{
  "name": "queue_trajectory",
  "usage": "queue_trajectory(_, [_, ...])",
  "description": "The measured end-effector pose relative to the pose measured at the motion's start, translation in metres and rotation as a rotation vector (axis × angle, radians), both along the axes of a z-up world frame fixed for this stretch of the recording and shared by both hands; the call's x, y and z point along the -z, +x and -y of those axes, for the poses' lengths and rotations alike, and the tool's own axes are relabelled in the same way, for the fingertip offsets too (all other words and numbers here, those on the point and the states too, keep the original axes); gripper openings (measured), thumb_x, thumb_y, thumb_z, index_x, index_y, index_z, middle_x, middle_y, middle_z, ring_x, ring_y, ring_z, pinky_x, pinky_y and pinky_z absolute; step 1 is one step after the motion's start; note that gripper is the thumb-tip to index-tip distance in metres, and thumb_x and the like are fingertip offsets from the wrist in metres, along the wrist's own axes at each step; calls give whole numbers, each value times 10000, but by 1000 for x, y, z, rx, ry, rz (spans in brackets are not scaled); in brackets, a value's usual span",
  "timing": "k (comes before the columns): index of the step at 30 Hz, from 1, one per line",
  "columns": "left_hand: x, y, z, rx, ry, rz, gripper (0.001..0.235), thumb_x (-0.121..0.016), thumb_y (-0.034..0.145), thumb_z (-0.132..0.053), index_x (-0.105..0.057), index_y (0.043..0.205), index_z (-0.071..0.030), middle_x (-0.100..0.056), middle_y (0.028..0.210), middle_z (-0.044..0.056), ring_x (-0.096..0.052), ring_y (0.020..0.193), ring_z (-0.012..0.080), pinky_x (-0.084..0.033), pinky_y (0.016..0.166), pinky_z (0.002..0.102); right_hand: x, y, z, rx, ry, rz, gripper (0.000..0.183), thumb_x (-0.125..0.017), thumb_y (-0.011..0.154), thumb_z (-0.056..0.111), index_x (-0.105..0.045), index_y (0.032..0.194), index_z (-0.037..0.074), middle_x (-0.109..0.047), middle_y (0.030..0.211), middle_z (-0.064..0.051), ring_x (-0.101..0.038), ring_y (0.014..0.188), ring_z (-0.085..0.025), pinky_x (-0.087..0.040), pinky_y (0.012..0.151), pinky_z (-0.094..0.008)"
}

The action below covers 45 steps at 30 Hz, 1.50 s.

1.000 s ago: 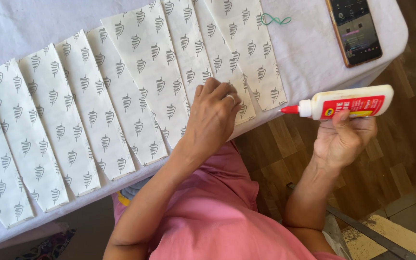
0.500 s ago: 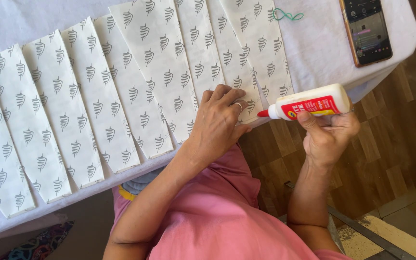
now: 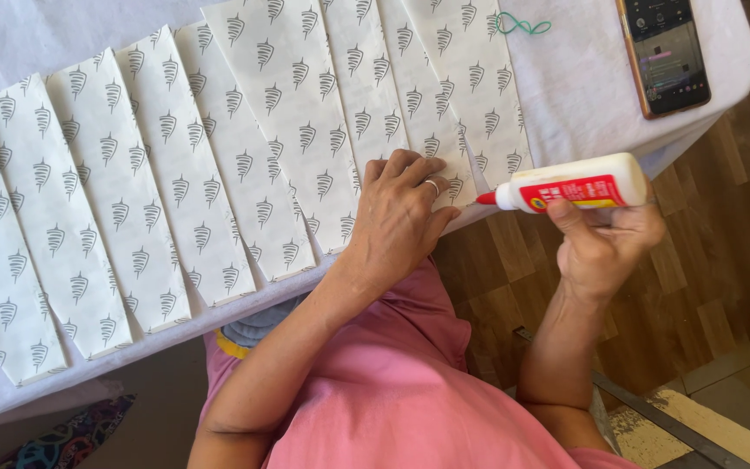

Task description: Aligning and gluing stacks of printed paper strips to create pads

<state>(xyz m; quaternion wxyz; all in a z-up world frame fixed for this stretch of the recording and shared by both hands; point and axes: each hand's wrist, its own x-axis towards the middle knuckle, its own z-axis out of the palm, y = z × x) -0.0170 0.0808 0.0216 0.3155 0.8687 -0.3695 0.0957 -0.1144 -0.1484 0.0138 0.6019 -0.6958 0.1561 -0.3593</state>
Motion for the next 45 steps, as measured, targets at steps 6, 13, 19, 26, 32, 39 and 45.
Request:
queue_trajectory(6, [0, -1, 4, -39, -71, -47, 180, -810, 774, -224, -759, 898, -104, -711, 1165, 7, -571, 1053, 273, -408, 816, 459, 2, 0, -7, 11, 5, 74, 436, -956, 720, 186, -662, 992, 16, -636, 863, -38, -624, 824, -155, -607, 736, -344])
queue_trajectory(13, [-3, -1, 3, -33, -98, -2, 161, -597, 906, -62, -756, 924, -83, -712, 1124, 34, -572, 1017, 293, -388, 788, 454, 6, 10, -34, -141, 63, 48, 416, -915, 752, 86, -663, 1066, -20, -678, 924, -108, -678, 849, -212, -659, 764, -389])
queue_trajectory(19, [1, -3, 3, -19, -69, 25, 179, -582, 867, -6, -726, 956, -65, -695, 1156, 44, -557, 1039, 293, -380, 800, 455, 13, 5, -4, -33, 108, 84, 346, -937, 736, 68, -682, 959, -5, -681, 876, -81, -663, 825, -184, -650, 758, -404])
queue_trajectory(26, [-27, -3, -16, 101, -342, -22, 122, -557, 1024, 25, -674, 1037, 56, -657, 1186, 177, -535, 1086, 395, -465, 880, 492, 11, 1, 6, -41, 247, 214, 473, -901, 783, 46, -659, 1177, -56, -723, 1069, -178, -714, 983, -247, -674, 914, -469])
queue_trajectory(32, [-22, -4, -59, 17, -68, -7, 158, -658, 957, -48, -687, 804, -26, -715, 1118, 91, -539, 1029, 318, -385, 793, 452, 9, 11, -26, -113, 229, 172, 441, -920, 733, 100, -703, 1094, -30, -726, 975, -132, -708, 895, -226, -666, 818, -423])
queue_trajectory(39, [-27, -11, -68, 27, -46, -163, 255, -863, 751, -158, -758, 937, -18, -704, 1112, 120, -573, 1127, 318, -420, 925, 427, 46, 11, -24, -254, 99, 164, 597, -893, 697, -13, -594, 1214, -14, -690, 1006, -158, -723, 1069, -266, -616, 980, -468])
queue_trajectory(45, [-25, -14, -70, 57, 9, -190, 423, -914, 690, -219, -737, 1016, -18, -684, 1191, 132, -545, 1211, 334, -410, 977, 450, 33, 13, -55, -361, 47, 100, 514, -885, 688, -34, -608, 1122, -28, -699, 981, -176, -703, 1042, -261, -601, 949, -486])
